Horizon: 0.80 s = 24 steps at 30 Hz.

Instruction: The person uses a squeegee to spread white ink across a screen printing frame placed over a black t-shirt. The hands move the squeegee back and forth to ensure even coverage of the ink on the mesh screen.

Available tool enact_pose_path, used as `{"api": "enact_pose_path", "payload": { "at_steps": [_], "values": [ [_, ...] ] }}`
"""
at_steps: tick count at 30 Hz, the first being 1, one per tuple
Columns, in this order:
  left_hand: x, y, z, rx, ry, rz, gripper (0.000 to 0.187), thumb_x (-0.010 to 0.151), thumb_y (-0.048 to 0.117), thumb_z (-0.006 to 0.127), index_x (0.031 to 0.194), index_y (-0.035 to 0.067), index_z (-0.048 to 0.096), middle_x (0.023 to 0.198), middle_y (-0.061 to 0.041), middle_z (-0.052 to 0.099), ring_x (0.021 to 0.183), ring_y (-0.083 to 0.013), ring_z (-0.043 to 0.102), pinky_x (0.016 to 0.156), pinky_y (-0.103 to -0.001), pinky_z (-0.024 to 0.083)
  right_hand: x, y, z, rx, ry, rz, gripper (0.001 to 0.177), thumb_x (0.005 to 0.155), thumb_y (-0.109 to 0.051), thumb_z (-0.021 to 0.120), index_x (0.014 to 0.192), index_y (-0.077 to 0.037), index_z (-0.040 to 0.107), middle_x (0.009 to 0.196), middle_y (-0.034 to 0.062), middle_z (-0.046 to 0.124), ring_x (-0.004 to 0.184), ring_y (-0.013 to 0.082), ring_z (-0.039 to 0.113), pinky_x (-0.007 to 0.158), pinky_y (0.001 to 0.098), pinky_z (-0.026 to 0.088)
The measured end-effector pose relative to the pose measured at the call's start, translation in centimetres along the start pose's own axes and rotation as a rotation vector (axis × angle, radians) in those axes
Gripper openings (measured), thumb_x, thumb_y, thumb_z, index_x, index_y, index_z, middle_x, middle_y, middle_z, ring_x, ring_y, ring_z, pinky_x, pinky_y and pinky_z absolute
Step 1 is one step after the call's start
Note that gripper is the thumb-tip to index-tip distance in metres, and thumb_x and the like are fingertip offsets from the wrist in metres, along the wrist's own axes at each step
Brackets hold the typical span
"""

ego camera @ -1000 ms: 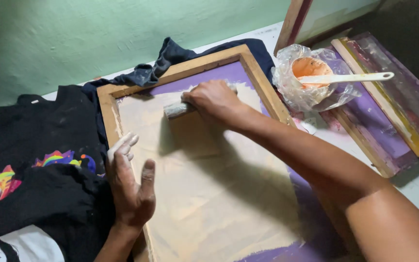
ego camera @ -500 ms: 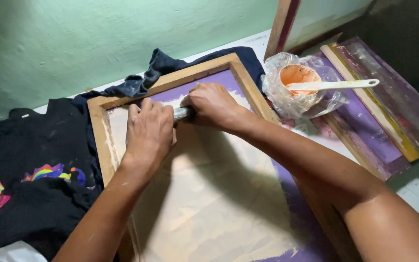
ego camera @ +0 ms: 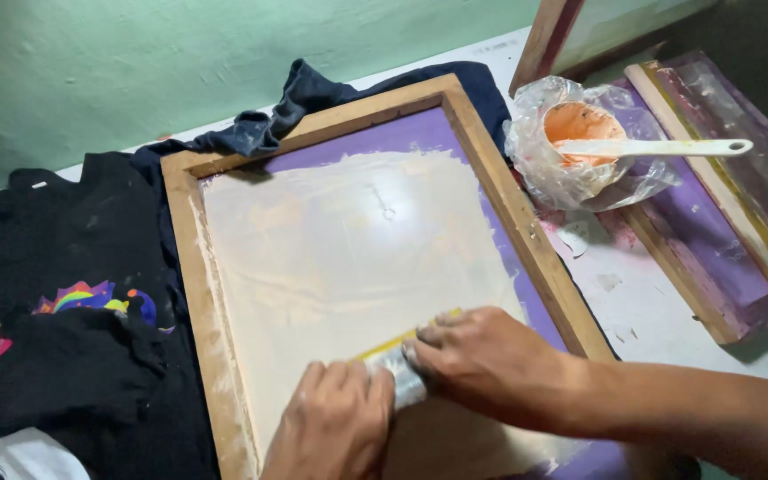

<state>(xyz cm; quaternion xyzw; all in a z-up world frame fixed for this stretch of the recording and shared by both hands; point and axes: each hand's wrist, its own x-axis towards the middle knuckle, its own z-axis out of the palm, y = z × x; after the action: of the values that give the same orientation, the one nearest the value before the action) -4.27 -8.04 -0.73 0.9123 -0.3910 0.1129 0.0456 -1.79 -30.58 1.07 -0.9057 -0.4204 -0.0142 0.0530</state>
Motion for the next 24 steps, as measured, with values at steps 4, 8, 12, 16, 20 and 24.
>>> {"api": "enact_pose_path", "payload": {
  "at_steps": [4,8,12,16,20,24],
  "values": [
    [2.0,-0.4,-3.1,-0.183,-0.425,-0.078,0.01,0.095,0.017,0.051,0.1,0.015,0.06,0.083,-0.01,0.068,0.07,-0.0305,0.064,0.069,-0.048,0.05,0.1,1.4,-3.5,0.234,-0.199,0.049,0.014,0.082,-0.007,0.063,0.092,-0.016,0.061,0.073,0.0069,0.067,0.06,0.0364,0.066,0.047,0.055,0.045],
    [8.1,-4.5,-2.5,-0.067,-0.219,-0.145,0.014,0.102,0.021,0.051,0.096,0.013,0.061,0.075,-0.012,0.069,0.062,-0.0271,0.061,0.064,-0.044,0.049,3.7,6.1,-4.7,0.09,-0.071,0.147,0.035,0.082,-0.003,0.061,0.113,-0.018,0.068,0.075,0.0096,0.069,0.062,0.038,0.065,0.05,0.0553,0.045],
    [10.1,-5.6,3.5,0.183,0.178,-0.059,0.04,0.087,0.013,0.058,0.126,0.007,0.066,0.108,-0.017,0.074,0.079,-0.029,0.065,0.065,-0.04,0.05,3.1,8.5,0.4,-0.006,0.062,0.302,0.045,0.088,-0.005,0.051,0.131,-0.016,0.057,0.113,0.0198,0.061,0.101,0.0449,0.059,0.081,0.0552,0.046],
    [7.0,-2.6,4.8,0.22,0.265,0.083,0.03,0.089,0.008,0.061,0.117,0.003,0.07,0.102,-0.018,0.074,0.077,-0.0247,0.059,0.061,-0.035,0.049,-1.6,6.0,4.7,-0.196,0.043,0.219,0.068,0.088,-0.002,0.054,0.154,-0.011,0.043,0.144,0.0257,0.053,0.132,0.0419,0.054,0.112,0.0478,0.043],
    [4.2,0.5,1.3,-0.02,0.171,0.111,0.024,0.091,0.012,0.057,0.107,0.001,0.07,0.072,-0.013,0.064,0.069,-0.0288,0.057,0.059,-0.039,0.048,-3.8,2.2,-0.8,-0.006,-0.077,0.171,0.062,0.085,-0.011,0.056,0.147,-0.01,0.051,0.141,0.0255,0.056,0.127,0.0436,0.056,0.102,0.0486,0.045],
    [8.2,-3.2,-3.2,-0.308,-0.385,0.063,0.019,0.092,0.034,0.069,0.095,0.015,0.065,0.075,-0.009,0.073,0.064,-0.0323,0.067,0.06,-0.051,0.051,0.1,5.3,-5.7,0.206,-0.271,0.294,0.028,0.08,-0.019,0.06,0.105,-0.025,0.071,0.087,0.008,0.074,0.07,0.0401,0.07,0.052,0.0576,0.049]
  ]
}}
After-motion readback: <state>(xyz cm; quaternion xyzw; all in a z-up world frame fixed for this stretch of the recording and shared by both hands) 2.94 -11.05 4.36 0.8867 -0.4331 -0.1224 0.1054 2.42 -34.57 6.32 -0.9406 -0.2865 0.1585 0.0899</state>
